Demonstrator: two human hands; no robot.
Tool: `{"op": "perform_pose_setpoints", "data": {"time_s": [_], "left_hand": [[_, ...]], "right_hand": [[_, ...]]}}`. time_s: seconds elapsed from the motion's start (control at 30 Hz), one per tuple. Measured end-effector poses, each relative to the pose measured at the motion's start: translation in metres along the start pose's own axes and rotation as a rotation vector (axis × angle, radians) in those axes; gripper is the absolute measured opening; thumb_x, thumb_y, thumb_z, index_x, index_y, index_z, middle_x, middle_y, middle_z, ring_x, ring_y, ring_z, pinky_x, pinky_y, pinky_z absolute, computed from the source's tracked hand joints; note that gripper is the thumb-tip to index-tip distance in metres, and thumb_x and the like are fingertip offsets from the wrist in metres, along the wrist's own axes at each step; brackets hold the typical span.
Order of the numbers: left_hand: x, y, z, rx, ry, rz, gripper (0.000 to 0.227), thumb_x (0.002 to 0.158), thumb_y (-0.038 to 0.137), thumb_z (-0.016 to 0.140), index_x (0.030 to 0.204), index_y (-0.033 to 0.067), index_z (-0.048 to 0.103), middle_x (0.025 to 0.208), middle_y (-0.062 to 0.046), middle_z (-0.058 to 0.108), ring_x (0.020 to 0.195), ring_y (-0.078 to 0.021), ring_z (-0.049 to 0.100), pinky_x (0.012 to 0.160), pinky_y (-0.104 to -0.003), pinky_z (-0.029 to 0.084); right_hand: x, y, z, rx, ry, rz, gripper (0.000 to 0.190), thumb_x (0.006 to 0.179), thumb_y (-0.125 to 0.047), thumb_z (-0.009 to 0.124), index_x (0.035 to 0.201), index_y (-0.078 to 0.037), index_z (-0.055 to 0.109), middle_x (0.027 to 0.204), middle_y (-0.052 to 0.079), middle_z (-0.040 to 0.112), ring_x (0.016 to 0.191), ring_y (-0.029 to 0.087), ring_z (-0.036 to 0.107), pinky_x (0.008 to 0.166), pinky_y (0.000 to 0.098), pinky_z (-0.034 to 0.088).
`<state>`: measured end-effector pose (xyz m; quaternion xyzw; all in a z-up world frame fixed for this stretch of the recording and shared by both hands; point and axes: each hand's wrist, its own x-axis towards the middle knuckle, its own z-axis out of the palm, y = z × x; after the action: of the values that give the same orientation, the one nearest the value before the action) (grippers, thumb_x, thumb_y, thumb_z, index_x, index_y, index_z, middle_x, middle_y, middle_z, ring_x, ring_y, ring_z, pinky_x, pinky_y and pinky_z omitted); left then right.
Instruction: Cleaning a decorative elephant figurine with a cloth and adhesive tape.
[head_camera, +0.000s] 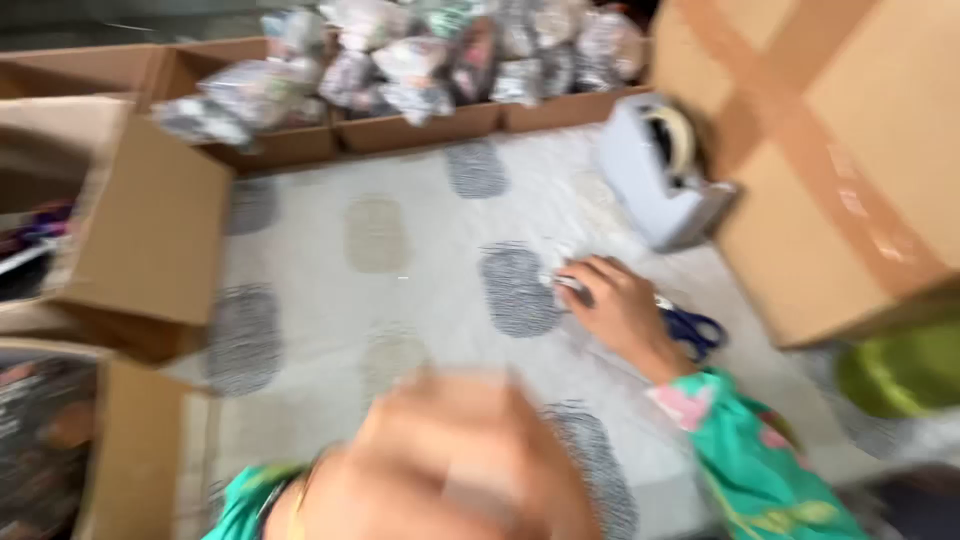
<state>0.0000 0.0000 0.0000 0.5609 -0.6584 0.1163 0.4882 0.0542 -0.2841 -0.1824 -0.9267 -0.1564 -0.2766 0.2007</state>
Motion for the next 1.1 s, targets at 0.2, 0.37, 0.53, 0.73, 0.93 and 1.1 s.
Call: {"op": "perform_pose_setpoints", "data": {"time_s": [0.2, 0.37, 0.53, 0.73, 0.93, 1.1], "left_hand": [[0.033, -0.134, -0.037, 1.087, -0.133, -0.32, 0.012, 0.079, 0.014, 0.071, 0.091, 0.0128, 0.071, 0.091, -0.006, 0.072, 0.091, -0.0229, 0.071, 0.076, -0.037, 0.058], [-0.009, -0.209, -0.177, 1.372, -0.28, -0.765, 0.029, 0.091, 0.043, 0.074, 0.097, 0.0156, 0.077, 0.094, -0.008, 0.076, 0.091, -0.0263, 0.074, 0.072, -0.041, 0.057], [-0.115, -0.153, -0.308, 1.508, -0.42, -1.111, 0.012, 0.088, 0.019, 0.069, 0.093, 0.0145, 0.079, 0.101, -0.013, 0.076, 0.096, -0.0334, 0.073, 0.078, -0.045, 0.058], [-0.291, -0.107, -0.389, 1.397, -0.286, -1.526, 0.016, 0.084, 0.019, 0.068, 0.092, 0.0211, 0.082, 0.104, -0.014, 0.077, 0.1, -0.0328, 0.074, 0.085, -0.045, 0.059], [-0.344, -0.124, -0.391, 1.302, -0.229, -1.929, 0.027, 0.09, 0.032, 0.072, 0.108, 0.0126, 0.077, 0.115, -0.016, 0.073, 0.108, -0.0335, 0.071, 0.088, -0.043, 0.057], [-0.402, -0.182, -0.4, 1.343, -0.398, -1.709, 0.031, 0.097, 0.019, 0.061, 0.126, 0.0101, 0.07, 0.121, -0.017, 0.075, 0.116, -0.035, 0.071, 0.091, -0.047, 0.058]], "right_hand": [[0.006, -0.008, 0.006, -0.019, -0.048, -0.01, 0.025, 0.082, -0.021, 0.075, 0.106, -0.016, 0.072, 0.103, 0.002, 0.073, 0.096, 0.025, 0.069, 0.084, 0.0381, 0.056], [-0.007, 0.03, 0.032, -0.04, -0.2, -0.004, 0.032, 0.079, -0.022, 0.075, 0.111, -0.021, 0.07, 0.104, -0.001, 0.074, 0.097, 0.022, 0.071, 0.082, 0.0362, 0.057], [-0.033, 0.146, 0.122, 0.024, -0.327, -0.139, 0.04, 0.072, -0.016, 0.071, 0.112, -0.02, 0.071, 0.107, 0.001, 0.074, 0.1, 0.021, 0.072, 0.086, 0.0384, 0.058], [-0.027, 0.314, 0.233, -0.089, -0.516, -0.117, 0.029, 0.083, -0.027, 0.075, 0.112, -0.028, 0.075, 0.109, -0.006, 0.075, 0.109, 0.011, 0.075, 0.1, 0.031, 0.06], [0.02, 0.346, 0.236, 0.015, -0.541, -0.177, 0.029, 0.082, -0.024, 0.074, 0.111, -0.025, 0.076, 0.11, -0.003, 0.074, 0.109, 0.012, 0.074, 0.099, 0.0315, 0.06], [0.014, 0.321, 0.206, 0.108, -0.558, -0.143, 0.028, 0.082, -0.022, 0.074, 0.11, -0.023, 0.076, 0.112, -0.001, 0.073, 0.109, 0.013, 0.074, 0.099, 0.0319, 0.061]]}}
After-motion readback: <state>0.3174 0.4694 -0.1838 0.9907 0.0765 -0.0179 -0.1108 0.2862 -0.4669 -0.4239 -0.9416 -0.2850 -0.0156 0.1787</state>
